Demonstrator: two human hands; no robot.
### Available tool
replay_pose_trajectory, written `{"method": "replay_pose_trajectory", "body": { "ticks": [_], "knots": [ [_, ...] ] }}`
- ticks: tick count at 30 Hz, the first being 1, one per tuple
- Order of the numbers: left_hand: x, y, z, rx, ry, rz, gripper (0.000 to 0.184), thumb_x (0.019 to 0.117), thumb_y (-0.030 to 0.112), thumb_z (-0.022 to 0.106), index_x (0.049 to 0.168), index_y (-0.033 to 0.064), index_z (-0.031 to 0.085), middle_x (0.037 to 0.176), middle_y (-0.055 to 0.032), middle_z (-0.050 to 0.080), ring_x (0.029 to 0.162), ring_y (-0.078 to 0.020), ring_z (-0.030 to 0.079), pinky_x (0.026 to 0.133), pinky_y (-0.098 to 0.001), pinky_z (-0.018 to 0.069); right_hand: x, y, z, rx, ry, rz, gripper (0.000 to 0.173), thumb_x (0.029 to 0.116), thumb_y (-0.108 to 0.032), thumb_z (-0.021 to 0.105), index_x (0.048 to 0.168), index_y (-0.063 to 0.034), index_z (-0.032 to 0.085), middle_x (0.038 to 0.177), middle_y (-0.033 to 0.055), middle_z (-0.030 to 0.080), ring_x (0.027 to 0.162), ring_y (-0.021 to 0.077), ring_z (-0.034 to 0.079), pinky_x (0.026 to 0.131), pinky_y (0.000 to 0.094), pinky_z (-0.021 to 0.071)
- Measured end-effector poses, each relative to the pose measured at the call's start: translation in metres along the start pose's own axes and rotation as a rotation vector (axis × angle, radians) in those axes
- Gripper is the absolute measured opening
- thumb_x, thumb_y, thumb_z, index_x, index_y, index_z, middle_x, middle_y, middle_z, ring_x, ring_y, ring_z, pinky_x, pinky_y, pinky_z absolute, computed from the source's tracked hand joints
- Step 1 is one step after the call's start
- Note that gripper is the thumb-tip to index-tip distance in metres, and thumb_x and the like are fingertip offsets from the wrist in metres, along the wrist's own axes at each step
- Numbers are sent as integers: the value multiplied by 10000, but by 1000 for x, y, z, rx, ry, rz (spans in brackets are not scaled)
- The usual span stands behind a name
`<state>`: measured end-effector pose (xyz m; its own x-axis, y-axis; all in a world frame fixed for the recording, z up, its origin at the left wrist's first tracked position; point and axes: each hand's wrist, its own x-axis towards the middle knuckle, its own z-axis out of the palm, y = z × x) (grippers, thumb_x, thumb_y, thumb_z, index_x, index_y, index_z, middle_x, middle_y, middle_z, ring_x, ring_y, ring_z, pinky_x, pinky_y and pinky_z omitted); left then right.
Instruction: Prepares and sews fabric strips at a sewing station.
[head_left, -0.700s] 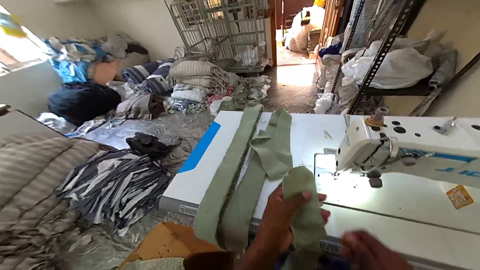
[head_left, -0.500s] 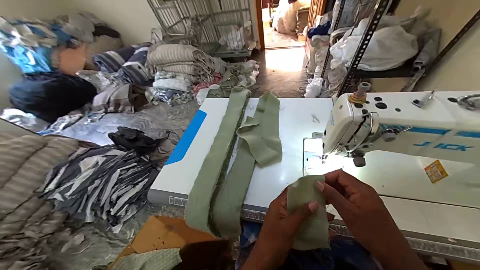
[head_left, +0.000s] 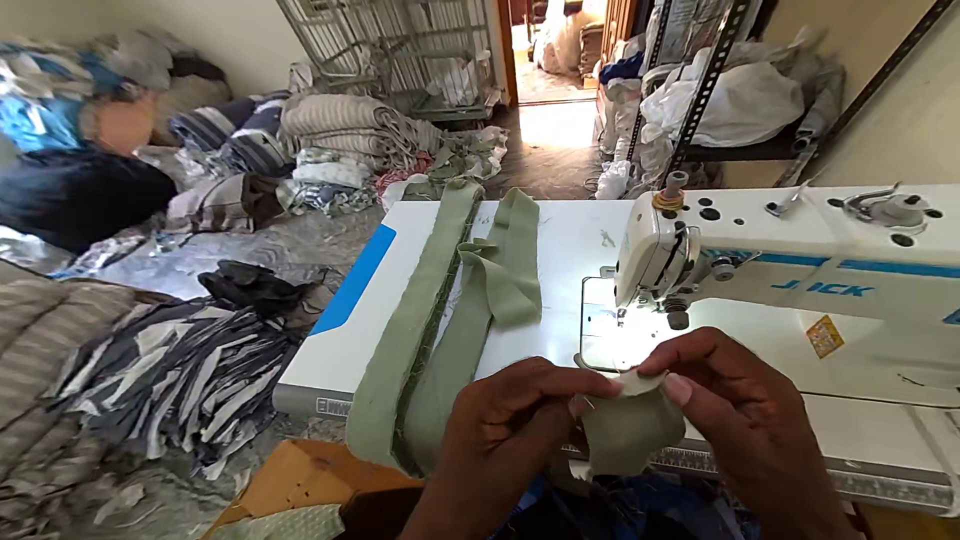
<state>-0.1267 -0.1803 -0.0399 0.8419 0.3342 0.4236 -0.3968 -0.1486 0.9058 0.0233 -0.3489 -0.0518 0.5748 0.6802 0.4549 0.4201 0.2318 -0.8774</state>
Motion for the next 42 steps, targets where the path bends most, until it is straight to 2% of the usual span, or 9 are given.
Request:
{"method": "replay_pose_trajectory", "body": {
  "ticks": [8,12,16,18,23,26,31,37,42],
  "knots": [
    [6,6,13,391,295,-111,300,932,114,737,1225,174,717,848,-27,719,651,-159,684,577,-288,616,1,-6,24,0,239,138,250,952,-250,733,1189,-198,672,885,-4,759,726,106,722,616,206,602],
    [4,-5,16,40,356,-198,130,946,143,722,1067,97,717,900,-116,698,688,-204,697,616,-359,638,1,-1,30,111,275,146,169,977,-293,703,1092,-169,695,899,16,692,761,129,666,664,233,585],
    [1,-11,25,-544,304,-244,136,1043,196,566,1081,76,619,1276,-189,663,1135,-256,685,924,-413,578,6,-1,29,212,190,238,178,999,-296,668,1099,-157,715,938,47,701,815,148,679,705,263,591],
    [3,-11,37,-635,398,-249,110,1036,167,578,1058,61,594,1157,-214,702,1065,-259,719,897,-407,595,8,1,38,-18,303,139,133,988,-277,669,1052,-165,702,900,-5,705,765,101,675,653,230,580],
    [6,-14,56,-377,413,-36,143,1012,126,618,1084,42,527,1129,-191,711,1081,-246,719,914,-381,596,7,9,48,-517,479,-286,172,1000,-223,641,1115,-120,717,1002,9,682,900,74,659,746,235,572],
    [8,-14,46,-348,333,-10,139,1006,147,632,1066,46,558,1166,-194,704,1179,-278,680,1013,-419,551,14,3,34,-162,328,-31,139,972,-312,676,1064,-208,668,938,-61,694,826,63,673,694,213,580],
    [13,-24,37,-409,319,-98,187,997,179,655,1072,34,564,1146,-198,702,1193,-290,667,1042,-457,528,20,13,27,298,138,286,222,981,-330,681,1048,-121,709,917,85,708,808,177,695,712,304,607],
    [34,-39,45,-391,499,-97,136,968,38,652,1089,-22,644,964,-118,679,854,-156,679,801,-337,598,11,17,56,-74,447,-128,166,1067,-180,541,1096,-28,601,1034,-12,691,994,44,667,894,246,573],
    [46,-45,55,387,664,367,113,892,22,729,999,3,759,917,-69,717,839,-122,678,759,-253,592,13,5,73,-1,518,-214,32,1043,-77,565,1060,-54,550,943,-104,678,858,-42,665,805,168,594]
  ]
}}
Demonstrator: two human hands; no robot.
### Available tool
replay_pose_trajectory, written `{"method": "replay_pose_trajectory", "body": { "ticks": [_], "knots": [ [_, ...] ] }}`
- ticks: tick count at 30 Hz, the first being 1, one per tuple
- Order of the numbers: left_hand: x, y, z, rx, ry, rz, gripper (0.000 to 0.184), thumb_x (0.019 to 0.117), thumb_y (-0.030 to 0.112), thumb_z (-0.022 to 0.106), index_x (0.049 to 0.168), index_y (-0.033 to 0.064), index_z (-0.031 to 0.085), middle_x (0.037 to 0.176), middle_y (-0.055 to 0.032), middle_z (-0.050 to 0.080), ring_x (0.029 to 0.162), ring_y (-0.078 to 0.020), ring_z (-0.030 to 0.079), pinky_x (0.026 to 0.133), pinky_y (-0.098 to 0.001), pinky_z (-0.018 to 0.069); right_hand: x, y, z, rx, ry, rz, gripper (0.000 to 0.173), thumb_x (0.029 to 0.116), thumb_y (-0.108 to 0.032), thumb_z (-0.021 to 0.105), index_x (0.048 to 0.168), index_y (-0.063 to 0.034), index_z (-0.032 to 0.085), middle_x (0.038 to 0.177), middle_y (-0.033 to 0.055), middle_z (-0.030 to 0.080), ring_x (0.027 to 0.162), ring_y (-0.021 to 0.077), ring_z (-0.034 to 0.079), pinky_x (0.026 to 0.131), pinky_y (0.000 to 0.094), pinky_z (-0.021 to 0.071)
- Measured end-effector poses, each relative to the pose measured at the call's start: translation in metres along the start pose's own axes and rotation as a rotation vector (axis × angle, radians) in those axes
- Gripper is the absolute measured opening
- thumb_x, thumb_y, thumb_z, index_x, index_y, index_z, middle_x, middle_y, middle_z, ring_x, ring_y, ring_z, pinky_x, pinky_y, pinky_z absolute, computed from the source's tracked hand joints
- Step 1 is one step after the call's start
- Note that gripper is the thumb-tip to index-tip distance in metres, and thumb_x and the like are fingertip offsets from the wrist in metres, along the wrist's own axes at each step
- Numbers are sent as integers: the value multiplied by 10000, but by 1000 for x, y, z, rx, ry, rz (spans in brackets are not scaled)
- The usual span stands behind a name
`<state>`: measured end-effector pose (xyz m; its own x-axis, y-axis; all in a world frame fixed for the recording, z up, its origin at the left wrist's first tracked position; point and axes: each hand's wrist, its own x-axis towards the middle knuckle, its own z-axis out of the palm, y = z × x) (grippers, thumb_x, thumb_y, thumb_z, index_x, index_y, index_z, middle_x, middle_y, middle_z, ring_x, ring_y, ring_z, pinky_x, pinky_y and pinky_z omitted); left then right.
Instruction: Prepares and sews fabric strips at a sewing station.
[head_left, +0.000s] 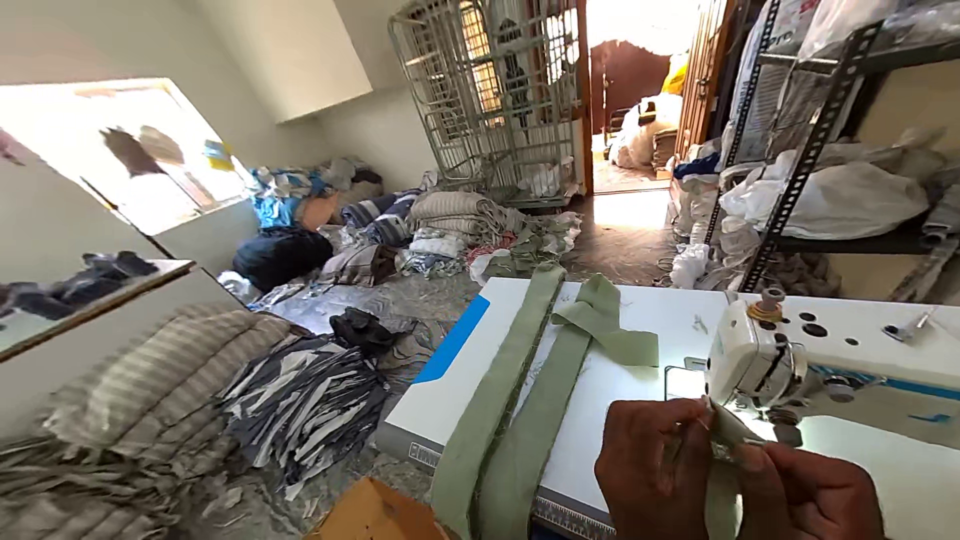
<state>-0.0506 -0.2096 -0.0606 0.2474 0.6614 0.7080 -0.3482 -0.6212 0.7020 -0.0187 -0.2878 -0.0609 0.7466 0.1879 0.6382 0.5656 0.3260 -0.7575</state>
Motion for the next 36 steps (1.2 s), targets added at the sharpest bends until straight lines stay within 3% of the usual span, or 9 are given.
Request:
{"method": "replay_pose_trajectory", "body": {
  "ticks": [3,7,9,12,15,20,24,31,36],
  "knots": [
    [-4,9,-9,160,-105,71,169,964,55,670,1086,-12,766,992,-98,745,908,-144,712,810,-274,616,1,-3,-4,1,-64,37,21,1049,-46,520,1059,-36,536,980,-87,685,908,-34,671,833,180,592],
    [-7,17,-38,191,-259,-162,163,965,125,698,1092,70,783,983,-83,639,727,-70,654,570,-200,587,4,-11,-28,-7,-331,291,107,1056,-53,476,1050,-3,570,883,-45,644,766,-11,626,690,180,552],
    [-10,18,-57,145,-401,-324,117,959,163,714,1035,100,777,1097,-64,645,832,-81,680,653,-221,618,5,-9,-40,-7,-475,418,148,1071,-73,450,1068,4,577,904,-6,640,807,30,640,727,219,565],
    [-8,18,-78,-100,-581,-706,153,981,106,666,1113,29,659,990,-76,716,820,-186,736,751,-358,657,-8,9,-48,-124,-571,469,241,1089,-226,462,1115,-42,617,951,14,657,864,74,654,764,263,578],
    [-22,16,-84,-223,-615,-904,202,977,25,647,1176,53,633,957,-129,700,786,-250,739,744,-414,663,-34,24,-55,-260,-515,519,204,1050,-353,547,1059,-174,643,814,-36,653,671,86,634,555,252,549],
    [-37,8,-80,34,-628,-788,136,950,28,692,1069,81,734,954,-74,691,720,-181,714,641,-338,659,-61,36,-52,-507,-392,117,138,986,-239,662,1019,-108,685,869,-31,621,669,13,572,556,165,497],
    [-26,12,-86,-63,-646,-895,454,918,1,722,1332,118,575,898,-128,718,641,-211,713,539,-314,624,-74,38,-60,-529,-441,-312,186,971,-170,707,1125,-74,672,978,70,607,814,105,612,679,191,526],
    [-17,21,-93,-159,-624,-996,471,1017,12,578,1463,139,493,976,-165,722,784,-244,756,701,-370,659,-73,35,-61,-547,-478,-377,179,952,-131,719,1111,-50,699,981,82,616,864,135,623,702,200,528],
    [-18,8,-85,-132,-632,-986,541,912,25,735,1411,116,546,918,-151,745,700,-221,739,635,-325,643,-66,44,-61,-554,-487,-408,167,940,-120,723,1082,-31,721,940,98,633,818,162,618,653,228,509]
  ]
}}
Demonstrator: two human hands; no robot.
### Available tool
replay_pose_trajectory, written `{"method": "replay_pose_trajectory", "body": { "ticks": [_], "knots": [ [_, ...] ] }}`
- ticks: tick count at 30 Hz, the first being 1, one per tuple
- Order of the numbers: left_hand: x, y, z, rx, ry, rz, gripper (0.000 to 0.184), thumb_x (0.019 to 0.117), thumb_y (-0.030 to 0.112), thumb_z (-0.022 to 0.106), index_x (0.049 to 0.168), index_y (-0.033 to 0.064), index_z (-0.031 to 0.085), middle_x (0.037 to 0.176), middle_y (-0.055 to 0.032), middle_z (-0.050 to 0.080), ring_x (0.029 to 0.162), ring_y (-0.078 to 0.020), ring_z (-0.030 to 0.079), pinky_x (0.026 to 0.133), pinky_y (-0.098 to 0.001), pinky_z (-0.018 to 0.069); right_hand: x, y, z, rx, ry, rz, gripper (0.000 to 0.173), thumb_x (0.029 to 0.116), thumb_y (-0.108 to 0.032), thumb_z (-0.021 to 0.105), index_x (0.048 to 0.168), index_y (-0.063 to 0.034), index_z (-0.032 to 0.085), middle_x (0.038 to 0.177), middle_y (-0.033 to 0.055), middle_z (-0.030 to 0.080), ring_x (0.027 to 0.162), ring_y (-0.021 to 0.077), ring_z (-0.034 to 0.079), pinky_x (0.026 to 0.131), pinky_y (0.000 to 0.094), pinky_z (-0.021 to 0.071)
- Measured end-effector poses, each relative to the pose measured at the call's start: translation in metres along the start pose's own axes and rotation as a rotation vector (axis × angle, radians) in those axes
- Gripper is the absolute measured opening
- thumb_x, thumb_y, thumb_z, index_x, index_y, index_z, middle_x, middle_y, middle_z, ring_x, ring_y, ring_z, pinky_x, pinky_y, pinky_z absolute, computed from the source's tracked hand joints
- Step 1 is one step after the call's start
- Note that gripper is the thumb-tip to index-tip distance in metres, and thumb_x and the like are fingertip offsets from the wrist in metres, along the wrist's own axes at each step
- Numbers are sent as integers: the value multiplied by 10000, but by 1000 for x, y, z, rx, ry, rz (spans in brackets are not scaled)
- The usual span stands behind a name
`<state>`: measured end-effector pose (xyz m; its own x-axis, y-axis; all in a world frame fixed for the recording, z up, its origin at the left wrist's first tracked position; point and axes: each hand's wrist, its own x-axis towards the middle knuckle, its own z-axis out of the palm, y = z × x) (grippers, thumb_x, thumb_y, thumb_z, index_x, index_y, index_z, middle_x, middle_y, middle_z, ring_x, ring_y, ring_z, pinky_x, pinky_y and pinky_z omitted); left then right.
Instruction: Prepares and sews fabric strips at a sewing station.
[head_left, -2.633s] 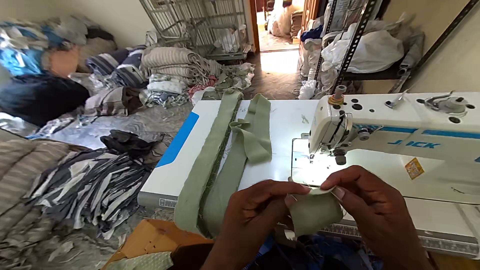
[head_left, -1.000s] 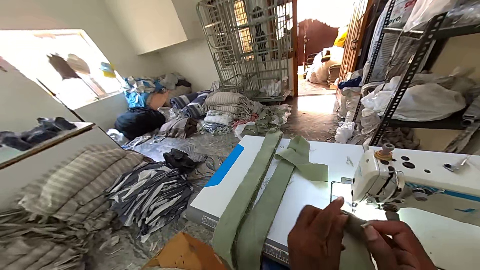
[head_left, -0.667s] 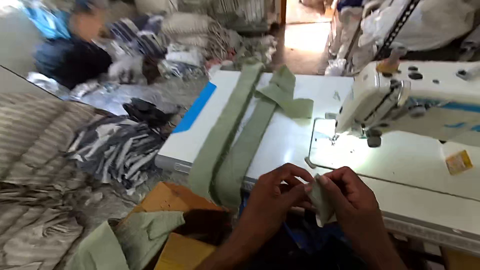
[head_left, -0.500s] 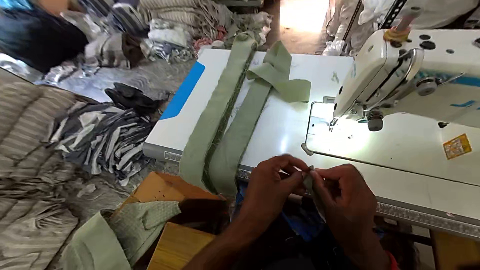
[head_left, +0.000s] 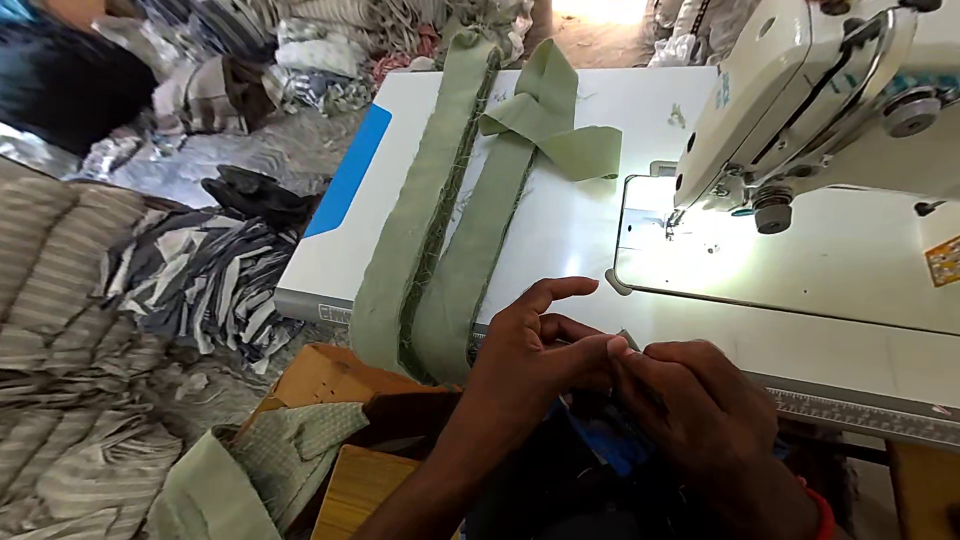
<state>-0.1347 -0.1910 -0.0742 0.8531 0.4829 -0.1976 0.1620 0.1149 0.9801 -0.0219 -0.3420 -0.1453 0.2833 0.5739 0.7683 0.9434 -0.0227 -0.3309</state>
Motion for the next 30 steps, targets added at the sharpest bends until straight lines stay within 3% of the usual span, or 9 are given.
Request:
{"method": "replay_pose_trajectory", "body": {
  "ticks": [4,6,8,10,12,15,19,25,30],
  "knots": [
    [39,-5,15,-115,0,-71,476,904,-37,712,1349,43,562,893,-154,732,708,-204,742,665,-320,647,3,22,-6,-36,-74,77,216,963,-193,686,1110,-43,737,966,103,670,826,165,649,633,248,521],
    [77,-15,32,-118,17,-39,420,895,-41,724,1281,-5,564,832,-136,723,659,-183,730,624,-314,644,9,45,-15,-95,-197,164,288,977,-223,673,1201,-54,737,1016,132,683,813,217,672,600,328,543],
    [121,-40,52,196,71,108,347,907,72,756,1219,15,616,821,-68,736,653,-125,692,605,-279,585,12,78,-20,-183,-391,236,322,987,-177,650,1287,-71,708,1085,163,666,817,293,684,597,430,567],
    [157,-70,76,634,185,276,254,916,165,729,1155,87,689,889,-19,745,816,-182,676,765,-413,506,11,117,-16,-240,-535,259,313,975,-69,645,1279,-79,719,1134,182,665,799,354,692,587,504,565],
    [173,-79,92,865,224,373,227,928,125,663,1152,106,694,1006,-83,673,984,-304,626,793,-513,461,13,151,-17,-257,-541,175,283,962,-25,626,1208,-93,747,1142,179,682,807,377,699,583,523,559],
    [167,-83,90,1072,172,522,151,973,171,636,1085,105,712,973,-108,679,969,-326,641,750,-493,483,13,171,-18,-298,-522,94,289,995,-18,566,1199,-111,749,1151,155,687,939,369,679,710,497,562],
    [143,-97,72,1235,106,676,326,999,367,626,1267,204,715,1072,-88,646,1087,-295,591,864,-461,456,6,162,-15,-302,-572,142,394,990,6,537,1346,-102,670,1253,194,636,1054,405,631,924,574,476],
    [150,-98,69,1242,103,691,408,1023,401,571,1356,183,664,1091,-118,604,1077,-313,560,822,-439,439,17,174,-6,-436,-566,57,379,1041,-9,466,1344,-124,662,1162,218,623,1003,414,605,957,586,411],
    [151,-97,69,1246,115,673,390,1010,405,587,1324,195,685,1085,-109,603,1072,-303,559,803,-424,434,21,172,-1,-488,-589,41,390,1017,29,481,1339,-99,660,1193,236,618,1004,437,612,1014,639,375]
  ]
}}
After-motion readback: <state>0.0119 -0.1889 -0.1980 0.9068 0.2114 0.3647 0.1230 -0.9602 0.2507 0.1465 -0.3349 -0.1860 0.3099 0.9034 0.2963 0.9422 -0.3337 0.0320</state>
